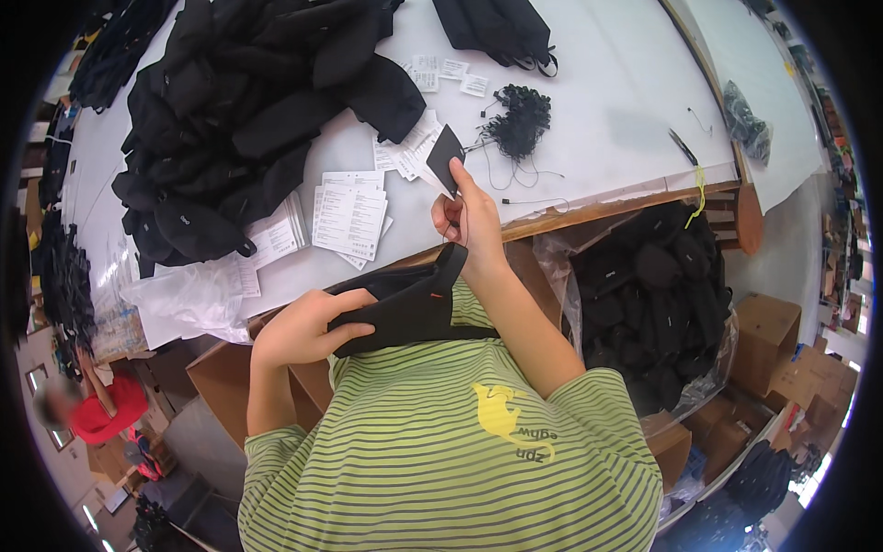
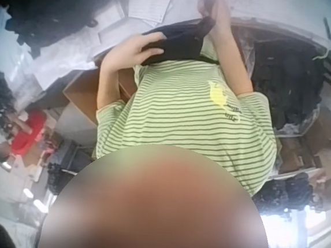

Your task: Organizing small black pouches and attaching identifying labels or tags to them on a work table.

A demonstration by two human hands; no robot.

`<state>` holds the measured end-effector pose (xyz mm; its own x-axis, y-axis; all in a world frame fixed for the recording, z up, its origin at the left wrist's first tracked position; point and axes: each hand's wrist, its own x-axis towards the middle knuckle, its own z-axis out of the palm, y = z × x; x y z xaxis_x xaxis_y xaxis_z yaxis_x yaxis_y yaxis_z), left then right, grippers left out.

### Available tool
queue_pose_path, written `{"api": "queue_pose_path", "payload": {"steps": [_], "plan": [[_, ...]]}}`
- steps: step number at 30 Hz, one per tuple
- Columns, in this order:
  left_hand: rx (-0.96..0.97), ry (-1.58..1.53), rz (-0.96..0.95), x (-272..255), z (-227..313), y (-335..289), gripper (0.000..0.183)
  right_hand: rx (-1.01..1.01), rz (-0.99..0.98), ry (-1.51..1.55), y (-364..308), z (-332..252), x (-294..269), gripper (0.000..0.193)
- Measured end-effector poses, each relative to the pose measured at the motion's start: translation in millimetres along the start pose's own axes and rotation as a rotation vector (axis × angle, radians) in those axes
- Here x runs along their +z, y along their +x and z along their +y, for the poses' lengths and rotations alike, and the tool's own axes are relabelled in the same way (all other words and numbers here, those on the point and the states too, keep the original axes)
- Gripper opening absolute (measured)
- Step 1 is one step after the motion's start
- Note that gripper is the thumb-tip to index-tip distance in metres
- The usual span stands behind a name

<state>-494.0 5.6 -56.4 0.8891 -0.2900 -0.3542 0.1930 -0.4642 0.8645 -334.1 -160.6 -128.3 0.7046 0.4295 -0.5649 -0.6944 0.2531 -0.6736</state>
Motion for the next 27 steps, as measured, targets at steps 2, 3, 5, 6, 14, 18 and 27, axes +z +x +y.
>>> {"api": "queue_pose_path", "payload": {"steps": [2, 3, 5, 6, 14, 18, 27], "plan": [[-0.020, 0.011, -0.002, -1, 3, 1, 0.023, -0.013, -0.048, -0.036, 0, -1, -2, 0.041], [-0.040, 0.022, 0.000, -1, 4, 1, 0.022, -0.075, 0.011, -0.040, 1, -1, 1, 0.038], [-0.028, -0.013, 0.106, 2, 6, 3, 0.022, -0.134, 0.065, -0.043, 5, -4, 2, 0.036], [-0.017, -0.049, 0.215, 5, 7, 4, 0.023, -0.264, 0.004, -0.167, 9, -10, -1, 0.036], [0.235, 0.494, 0.672, 12, 2, 39, 0.024, -0.675, -0.539, -1.587, -32, -59, -3, 0.028], [0.479, 0.572, 0.525, 22, 2, 54, 0.020, -0.482, -0.671, -1.790, -34, -50, -18, 0.033], [0.257, 0.188, 0.327, -17, -35, 129, 0.019, -0.207, -0.720, -1.538, -46, -44, -44, 0.039]]}}
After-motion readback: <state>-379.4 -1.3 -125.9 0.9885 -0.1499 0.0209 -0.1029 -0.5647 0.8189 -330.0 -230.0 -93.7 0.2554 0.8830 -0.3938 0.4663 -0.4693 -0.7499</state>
